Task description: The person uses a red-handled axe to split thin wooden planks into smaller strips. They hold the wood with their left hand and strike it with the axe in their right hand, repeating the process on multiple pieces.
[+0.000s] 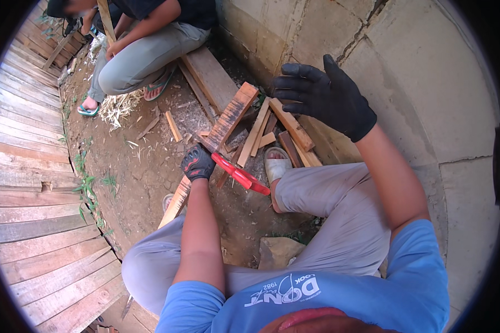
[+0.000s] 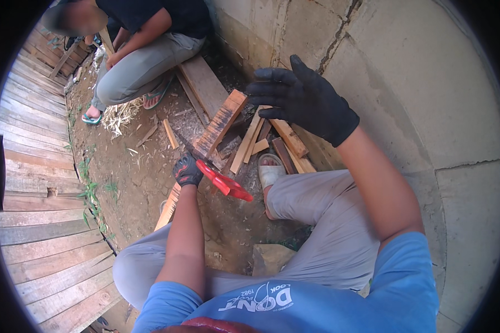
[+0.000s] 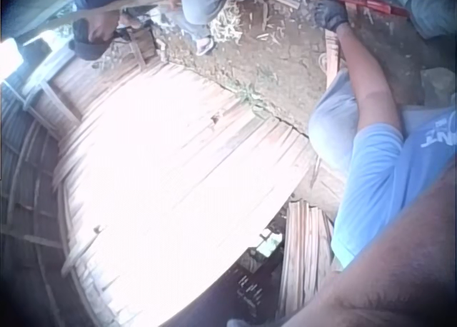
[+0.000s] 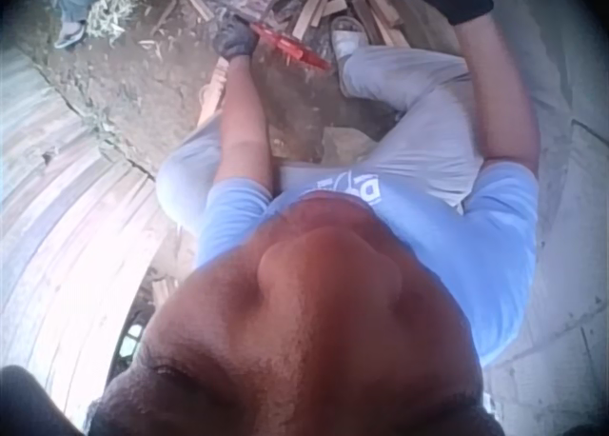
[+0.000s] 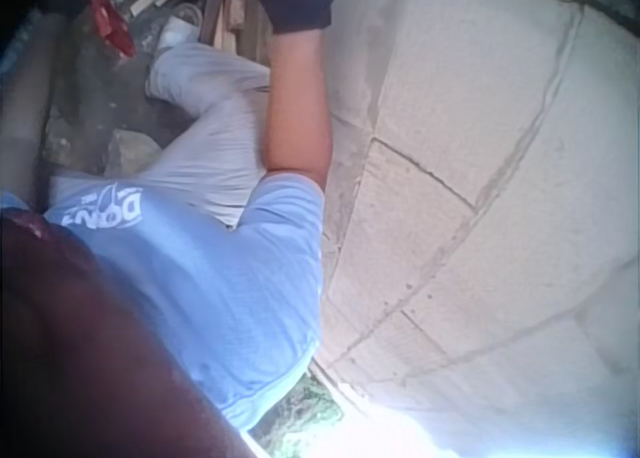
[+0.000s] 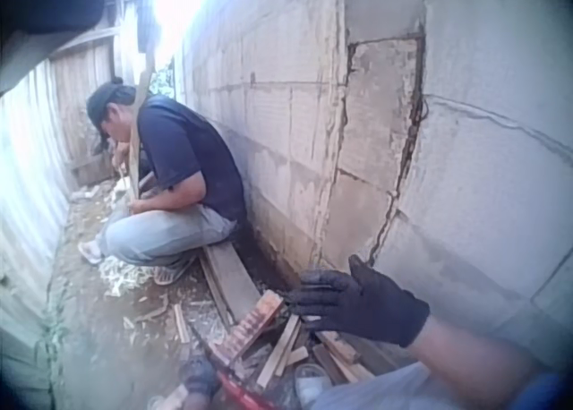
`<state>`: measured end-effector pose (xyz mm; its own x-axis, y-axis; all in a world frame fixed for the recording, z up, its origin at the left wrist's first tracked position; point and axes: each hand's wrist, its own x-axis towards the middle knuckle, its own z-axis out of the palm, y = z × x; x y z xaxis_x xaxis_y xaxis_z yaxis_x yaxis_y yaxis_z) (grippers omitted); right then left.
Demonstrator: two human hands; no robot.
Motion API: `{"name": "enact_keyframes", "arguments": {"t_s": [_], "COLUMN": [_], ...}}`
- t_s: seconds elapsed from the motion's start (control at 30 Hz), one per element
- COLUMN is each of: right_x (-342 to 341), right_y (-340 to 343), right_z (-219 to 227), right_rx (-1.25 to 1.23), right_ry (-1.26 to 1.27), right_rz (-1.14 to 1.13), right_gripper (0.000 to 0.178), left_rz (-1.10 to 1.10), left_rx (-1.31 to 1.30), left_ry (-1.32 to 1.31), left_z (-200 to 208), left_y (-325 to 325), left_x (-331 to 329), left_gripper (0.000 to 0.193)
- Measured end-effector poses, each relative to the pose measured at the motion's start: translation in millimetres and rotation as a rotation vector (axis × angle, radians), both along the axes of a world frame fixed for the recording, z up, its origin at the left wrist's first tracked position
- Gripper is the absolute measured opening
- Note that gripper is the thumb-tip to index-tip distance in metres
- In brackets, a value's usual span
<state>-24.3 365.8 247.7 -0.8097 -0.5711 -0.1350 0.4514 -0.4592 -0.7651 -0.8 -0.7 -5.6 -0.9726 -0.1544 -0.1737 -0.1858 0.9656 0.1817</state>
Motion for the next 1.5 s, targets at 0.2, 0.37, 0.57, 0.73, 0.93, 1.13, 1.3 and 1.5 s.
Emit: {"name": "enact_keyframes", "arguments": {"t_s": [0.2, 0.37, 0.57, 0.73, 0.93, 1.13, 1.3, 1.5], "right_x": [-3.3, 9.2, 6.1, 11.9, 11.1, 22.9, 49.8, 97.5], "right_y": [10.4, -9.9, 0.7, -9.1, -5.2, -16.1, -61.6, -102.3], "right_z": [-11.7, 4.3, 1.0, 8.4, 5.6, 3.6, -2.0, -47.8], "right_rx": [0.045, 0.163, 0.054, 0.058, 0.041, 0.496, 0.743, 1.051], "right_ry": [0.051, -0.168, -0.143, -0.162, -0.106, 0.116, 0.314, 0.804], "right_rz": [-0.157, -0.439, -0.262, -0.291, -0.242, -0.331, -0.059, 0.144], "right_gripper": [0.04, 0.032, 0.045, 0.043, 0.04, 0.022, 0.025, 0.068], "left_rz": [-0.015, -0.016, -0.023, -0.014, -0.017, -0.017, 0.001, -0.008], "left_rx": [0.025, 0.042, 0.009, -0.011, 0.014, 0.03, 0.052, 0.05], "left_ry": [-0.024, -0.026, -0.006, -0.011, 0.013, -0.023, 0.017, 0.024], "left_z": [-3.3, 0.7, 5.7, 1.0, -2.5, 4.9, 1.8, 1.0], "left_y": [-1.8, -2.4, 2.7, -0.7, -1.6, 1.7, -3.8, 0.8], "left_x": [-0.1, 0.1, 0.0, -1.3, 0.2, -1.2, 0.2, 0.0], "left_gripper": [0.049, 0.049, 0.047, 0.046, 0.046, 0.045, 0.045, 0.046]}}
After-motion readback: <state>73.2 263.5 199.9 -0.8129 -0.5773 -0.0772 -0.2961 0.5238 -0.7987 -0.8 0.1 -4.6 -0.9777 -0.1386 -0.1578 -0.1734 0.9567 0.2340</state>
